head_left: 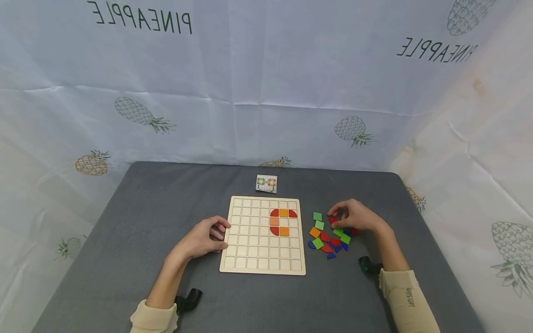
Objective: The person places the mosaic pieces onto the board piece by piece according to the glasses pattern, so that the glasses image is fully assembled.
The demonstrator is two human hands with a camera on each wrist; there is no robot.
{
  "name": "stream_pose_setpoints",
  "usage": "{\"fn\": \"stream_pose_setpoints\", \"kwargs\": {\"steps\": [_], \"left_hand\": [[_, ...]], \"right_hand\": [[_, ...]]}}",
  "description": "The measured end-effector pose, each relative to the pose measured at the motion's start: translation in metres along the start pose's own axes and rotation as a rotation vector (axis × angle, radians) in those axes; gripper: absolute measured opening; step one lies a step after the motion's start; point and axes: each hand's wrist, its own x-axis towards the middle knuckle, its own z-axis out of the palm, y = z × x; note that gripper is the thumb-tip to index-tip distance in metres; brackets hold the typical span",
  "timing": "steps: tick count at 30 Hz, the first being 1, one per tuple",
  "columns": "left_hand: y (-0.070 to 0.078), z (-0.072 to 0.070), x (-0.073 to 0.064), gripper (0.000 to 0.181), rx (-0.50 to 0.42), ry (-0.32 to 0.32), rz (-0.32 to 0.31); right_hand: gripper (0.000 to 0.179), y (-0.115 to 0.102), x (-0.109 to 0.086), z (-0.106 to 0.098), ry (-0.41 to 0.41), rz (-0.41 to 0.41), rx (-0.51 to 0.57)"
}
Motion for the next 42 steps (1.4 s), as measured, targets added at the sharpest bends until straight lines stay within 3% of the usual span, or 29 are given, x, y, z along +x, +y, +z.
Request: {"fn": "stream_pose_setpoints", "kwargs": {"steps": [8,21,34,42], "left_hand": [[0.003,0.000,-0.003,0.048,-0.032,-0.010,0.004],[0.004,0.000,-0.001,0.046,-0.013,-0.003,-0.008],[0.003,0.001,-0.003,0.048,-0.023,-0.005,0.010],[0.002,0.001,-0.002,0.048,-0.012,-0.001,0.006]], "right_hand": [[0.028,0.003,0.003,-0.001,0.005,-0.020,-0.017],[0.031,0.014,0.001,-0.007,-0.029,-0.057,0.056],[0.026,0.017,0.002,-0.005,-0.006,-0.111,-0.010],[0.026,0.001,0.004,0.001,0.024,-0.130,-0.021]]}}
